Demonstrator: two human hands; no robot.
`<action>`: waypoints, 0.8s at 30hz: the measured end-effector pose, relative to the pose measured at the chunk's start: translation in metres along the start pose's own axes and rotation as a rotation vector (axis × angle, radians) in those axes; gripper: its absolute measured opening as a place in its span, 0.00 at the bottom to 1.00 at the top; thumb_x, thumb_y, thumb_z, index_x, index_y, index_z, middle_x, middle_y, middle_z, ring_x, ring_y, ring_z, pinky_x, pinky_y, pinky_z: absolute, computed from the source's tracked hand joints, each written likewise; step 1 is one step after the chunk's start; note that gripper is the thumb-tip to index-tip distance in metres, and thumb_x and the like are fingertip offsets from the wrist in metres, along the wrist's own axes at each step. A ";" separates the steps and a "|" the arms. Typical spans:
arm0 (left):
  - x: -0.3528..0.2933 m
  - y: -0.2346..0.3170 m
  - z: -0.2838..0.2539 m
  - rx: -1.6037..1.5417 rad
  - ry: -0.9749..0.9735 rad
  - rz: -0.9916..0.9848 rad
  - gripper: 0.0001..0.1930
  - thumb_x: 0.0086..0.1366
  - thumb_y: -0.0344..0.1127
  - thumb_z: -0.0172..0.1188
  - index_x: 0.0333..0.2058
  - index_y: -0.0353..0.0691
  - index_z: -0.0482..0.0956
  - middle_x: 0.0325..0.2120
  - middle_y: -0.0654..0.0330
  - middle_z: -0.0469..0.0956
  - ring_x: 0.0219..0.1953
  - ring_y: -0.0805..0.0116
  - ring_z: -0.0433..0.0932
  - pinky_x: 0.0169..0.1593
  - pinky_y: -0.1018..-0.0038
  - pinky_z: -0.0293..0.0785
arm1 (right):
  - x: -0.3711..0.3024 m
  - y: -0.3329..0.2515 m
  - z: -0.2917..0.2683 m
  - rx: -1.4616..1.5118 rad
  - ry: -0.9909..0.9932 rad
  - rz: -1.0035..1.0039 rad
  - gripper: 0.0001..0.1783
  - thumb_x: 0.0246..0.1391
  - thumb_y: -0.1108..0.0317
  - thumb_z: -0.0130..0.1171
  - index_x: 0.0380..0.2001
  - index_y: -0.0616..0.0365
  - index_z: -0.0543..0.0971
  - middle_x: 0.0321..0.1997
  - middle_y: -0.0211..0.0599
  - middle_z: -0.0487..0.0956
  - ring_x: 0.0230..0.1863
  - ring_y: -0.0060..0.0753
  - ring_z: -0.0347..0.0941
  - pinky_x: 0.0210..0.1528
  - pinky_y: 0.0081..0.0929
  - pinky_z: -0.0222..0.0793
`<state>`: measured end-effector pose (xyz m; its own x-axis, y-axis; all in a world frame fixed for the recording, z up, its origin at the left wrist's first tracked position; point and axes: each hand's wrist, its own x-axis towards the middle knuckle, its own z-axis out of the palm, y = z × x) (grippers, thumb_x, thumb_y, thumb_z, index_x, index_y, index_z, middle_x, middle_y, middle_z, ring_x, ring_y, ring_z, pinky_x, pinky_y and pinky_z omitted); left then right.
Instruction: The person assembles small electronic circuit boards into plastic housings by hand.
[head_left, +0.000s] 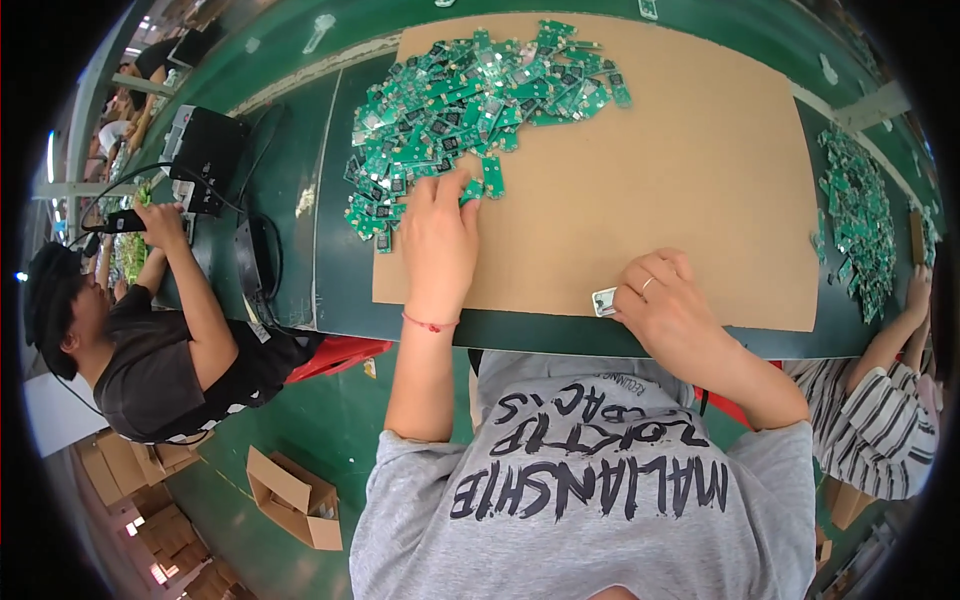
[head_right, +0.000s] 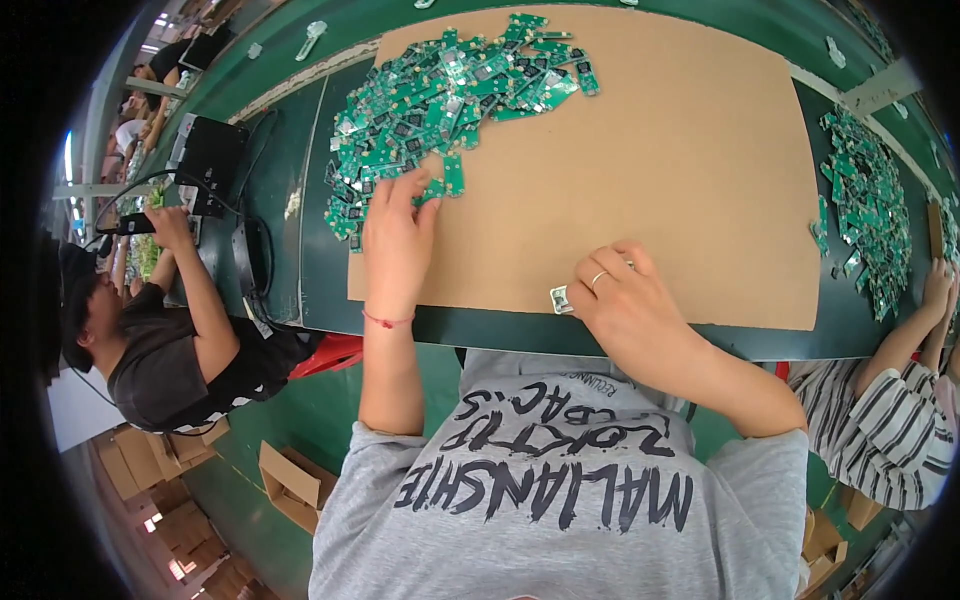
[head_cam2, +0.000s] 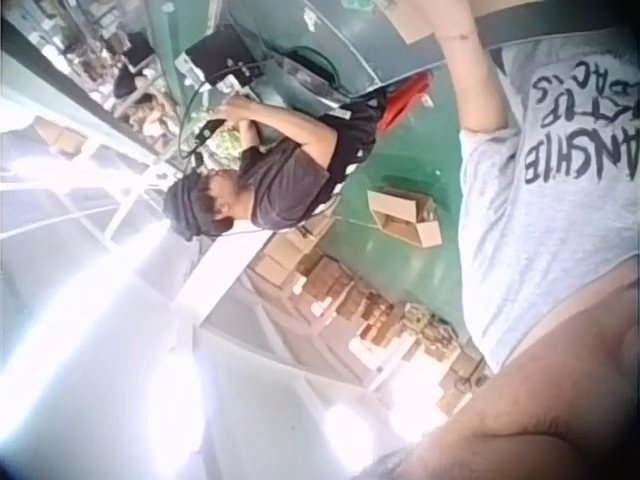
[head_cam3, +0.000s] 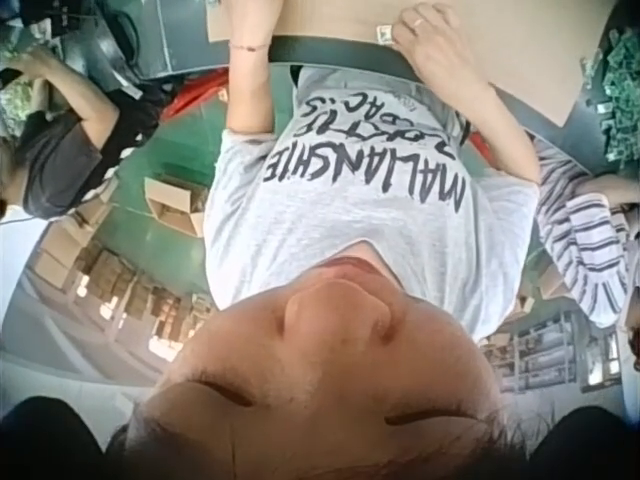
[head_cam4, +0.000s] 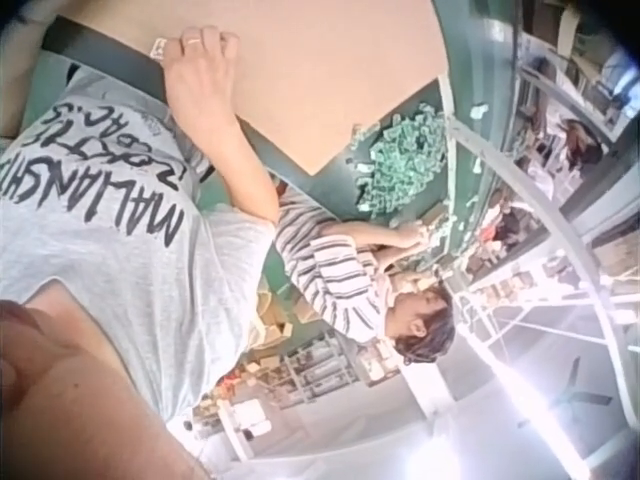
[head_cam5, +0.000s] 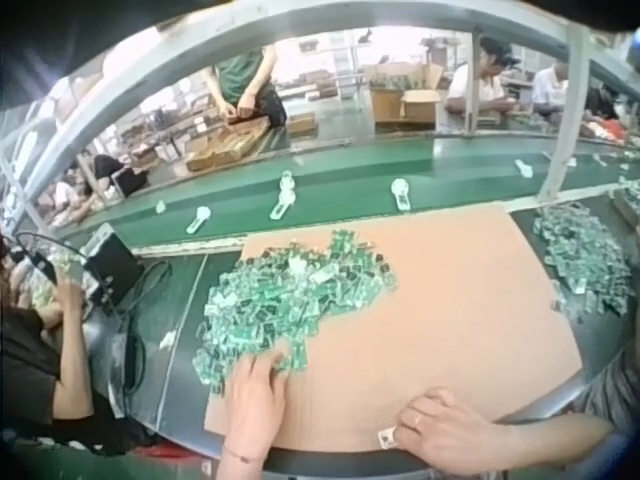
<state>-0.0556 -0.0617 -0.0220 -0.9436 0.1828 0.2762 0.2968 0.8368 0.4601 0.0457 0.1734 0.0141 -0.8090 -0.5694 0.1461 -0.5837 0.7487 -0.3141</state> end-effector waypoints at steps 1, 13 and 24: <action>0.002 0.000 -0.002 -0.018 -0.025 -0.030 0.18 0.50 0.27 0.59 0.42 0.42 0.71 0.35 0.52 0.69 0.36 0.53 0.72 0.36 0.63 0.69 | 0.001 0.000 0.000 0.005 -0.009 0.005 0.06 0.41 0.71 0.55 0.26 0.58 0.72 0.31 0.35 0.71 0.43 0.33 0.65 0.53 0.35 0.54; -0.018 0.018 -0.023 -0.085 -0.062 0.102 0.08 0.52 0.26 0.57 0.33 0.40 0.76 0.29 0.58 0.71 0.33 0.61 0.72 0.37 0.68 0.66 | -0.009 0.001 0.004 -0.059 -0.009 0.065 0.05 0.40 0.75 0.53 0.26 0.58 0.73 0.31 0.34 0.69 0.44 0.34 0.65 0.62 0.48 0.45; -0.045 0.076 0.006 -0.859 -0.497 0.031 0.06 0.56 0.23 0.55 0.34 0.35 0.74 0.28 0.61 0.68 0.24 0.74 0.69 0.25 0.81 0.65 | -0.010 0.013 -0.004 0.551 0.078 0.281 0.03 0.46 0.73 0.58 0.26 0.56 0.74 0.28 0.28 0.73 0.36 0.29 0.69 0.58 0.40 0.51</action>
<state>0.0082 -0.0034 -0.0043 -0.8297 0.5582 0.0036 0.1428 0.2060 0.9681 0.0457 0.1899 0.0124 -0.9413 -0.3339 0.0485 -0.2424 0.5692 -0.7857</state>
